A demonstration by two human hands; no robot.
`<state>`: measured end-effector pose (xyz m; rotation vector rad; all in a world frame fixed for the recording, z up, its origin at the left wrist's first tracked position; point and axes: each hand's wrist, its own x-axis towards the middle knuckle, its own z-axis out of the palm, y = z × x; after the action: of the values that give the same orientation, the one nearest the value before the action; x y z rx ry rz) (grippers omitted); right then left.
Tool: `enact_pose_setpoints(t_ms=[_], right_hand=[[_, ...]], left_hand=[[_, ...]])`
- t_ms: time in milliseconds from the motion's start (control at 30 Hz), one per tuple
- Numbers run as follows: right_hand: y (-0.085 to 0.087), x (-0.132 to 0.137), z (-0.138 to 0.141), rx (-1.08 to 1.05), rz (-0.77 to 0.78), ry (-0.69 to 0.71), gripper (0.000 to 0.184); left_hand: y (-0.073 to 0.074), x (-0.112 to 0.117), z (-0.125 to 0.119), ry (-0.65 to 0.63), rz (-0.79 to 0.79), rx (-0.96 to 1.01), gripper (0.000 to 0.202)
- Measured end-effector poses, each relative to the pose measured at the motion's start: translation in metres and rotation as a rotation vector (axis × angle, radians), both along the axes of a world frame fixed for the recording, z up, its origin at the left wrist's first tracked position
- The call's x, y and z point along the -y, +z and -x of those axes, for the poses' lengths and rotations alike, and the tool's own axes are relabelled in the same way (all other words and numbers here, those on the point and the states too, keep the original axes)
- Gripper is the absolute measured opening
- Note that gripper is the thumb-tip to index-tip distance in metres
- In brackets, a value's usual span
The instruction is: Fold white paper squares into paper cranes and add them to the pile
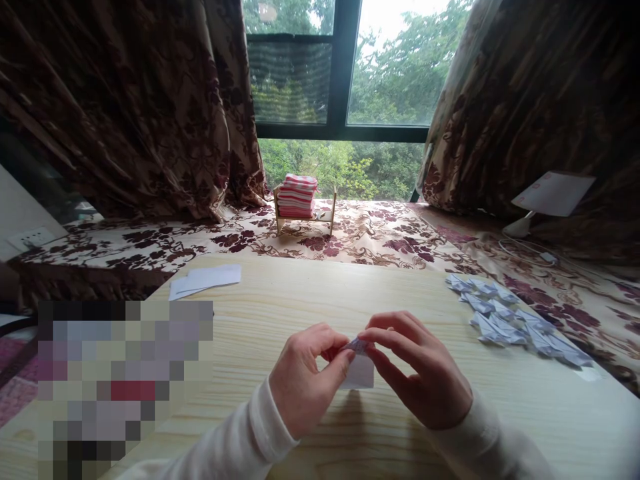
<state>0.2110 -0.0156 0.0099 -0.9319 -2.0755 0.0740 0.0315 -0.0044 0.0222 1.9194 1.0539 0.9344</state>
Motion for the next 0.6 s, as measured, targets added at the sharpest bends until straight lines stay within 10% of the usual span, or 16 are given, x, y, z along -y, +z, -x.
enact_pose_setpoints(t_ms=[600], right_hand=[[-0.0009,0.0026,0.0033,-0.082,0.104,0.019,0.012]], left_hand=[[0.0043,-0.0006,-0.0022,-0.043,0.177,0.102,0.016]])
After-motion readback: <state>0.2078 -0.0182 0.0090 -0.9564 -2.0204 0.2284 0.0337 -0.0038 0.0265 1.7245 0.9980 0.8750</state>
